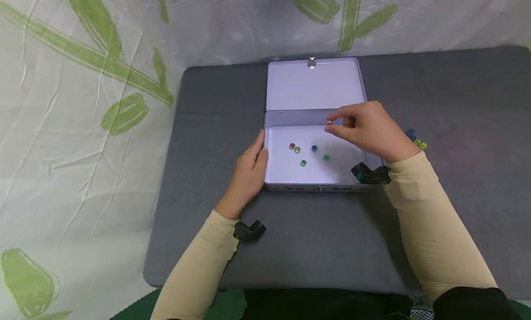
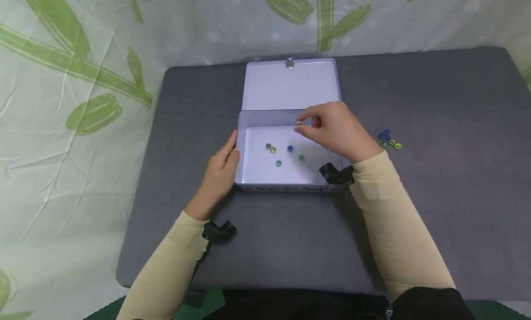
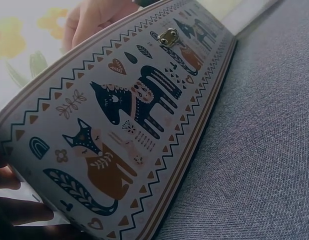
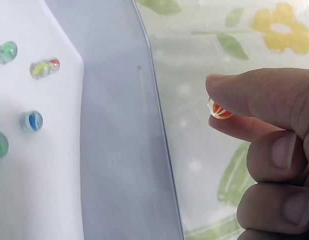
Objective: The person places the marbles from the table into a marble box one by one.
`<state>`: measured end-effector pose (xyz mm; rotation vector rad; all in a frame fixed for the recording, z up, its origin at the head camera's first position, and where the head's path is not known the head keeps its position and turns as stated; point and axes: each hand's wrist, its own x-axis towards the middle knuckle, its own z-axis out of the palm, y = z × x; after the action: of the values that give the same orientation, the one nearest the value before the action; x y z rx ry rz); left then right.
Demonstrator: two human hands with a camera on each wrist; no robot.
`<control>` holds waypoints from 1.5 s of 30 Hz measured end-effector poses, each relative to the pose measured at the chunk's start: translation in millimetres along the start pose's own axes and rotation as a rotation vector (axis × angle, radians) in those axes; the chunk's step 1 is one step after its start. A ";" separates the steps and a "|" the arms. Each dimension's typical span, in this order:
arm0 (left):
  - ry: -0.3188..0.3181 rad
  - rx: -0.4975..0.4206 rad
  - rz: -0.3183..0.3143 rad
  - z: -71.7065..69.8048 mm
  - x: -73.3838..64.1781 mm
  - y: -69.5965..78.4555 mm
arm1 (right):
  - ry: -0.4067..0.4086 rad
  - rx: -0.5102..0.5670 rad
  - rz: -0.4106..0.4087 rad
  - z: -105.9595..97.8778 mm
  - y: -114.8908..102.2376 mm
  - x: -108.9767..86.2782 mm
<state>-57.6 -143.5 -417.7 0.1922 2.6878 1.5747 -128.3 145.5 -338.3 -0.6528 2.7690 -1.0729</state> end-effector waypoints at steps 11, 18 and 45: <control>-0.012 0.001 -0.008 3.4 -0.6 2.1 | -0.073 0.044 0.015 12.6 1.8 13.8; 0.005 -0.003 -0.005 2.8 -0.9 1.7 | -0.160 0.063 0.025 20.1 8.6 21.6; 0.001 -0.003 -0.002 -0.6 -0.6 1.6 | -0.464 -0.075 0.013 50.5 19.0 34.5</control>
<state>-57.0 -143.3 -416.1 0.1887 2.6847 1.5787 -153.9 112.1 -386.5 -0.7767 2.4126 -0.7053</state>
